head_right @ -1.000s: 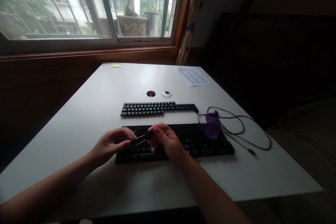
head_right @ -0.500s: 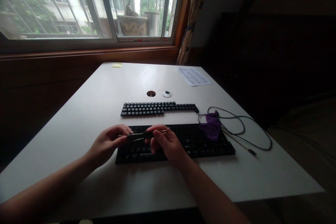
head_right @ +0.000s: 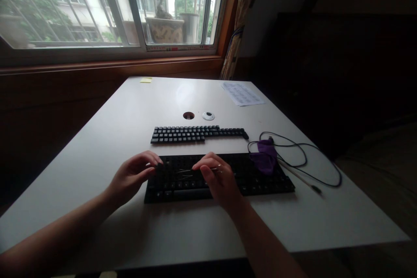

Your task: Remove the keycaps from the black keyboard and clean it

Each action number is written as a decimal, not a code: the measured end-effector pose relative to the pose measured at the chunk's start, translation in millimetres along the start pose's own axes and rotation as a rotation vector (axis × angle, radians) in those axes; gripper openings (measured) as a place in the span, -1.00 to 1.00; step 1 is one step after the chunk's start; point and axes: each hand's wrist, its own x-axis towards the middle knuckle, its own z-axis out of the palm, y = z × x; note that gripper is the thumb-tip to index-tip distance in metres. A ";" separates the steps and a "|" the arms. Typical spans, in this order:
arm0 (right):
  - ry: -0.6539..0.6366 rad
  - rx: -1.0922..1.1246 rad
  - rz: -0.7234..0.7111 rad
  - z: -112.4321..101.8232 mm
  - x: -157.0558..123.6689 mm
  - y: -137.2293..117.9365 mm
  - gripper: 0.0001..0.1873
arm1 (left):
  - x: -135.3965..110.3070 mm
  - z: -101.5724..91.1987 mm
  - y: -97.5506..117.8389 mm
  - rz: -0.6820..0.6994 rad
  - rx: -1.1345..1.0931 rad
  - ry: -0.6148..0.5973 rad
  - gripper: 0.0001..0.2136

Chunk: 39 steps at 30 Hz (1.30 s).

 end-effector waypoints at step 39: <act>0.043 -0.485 -0.072 -15.4 4.3 -12.2 -0.87 | -1.4 5.9 1.1 0.167 0.371 -0.136 -0.96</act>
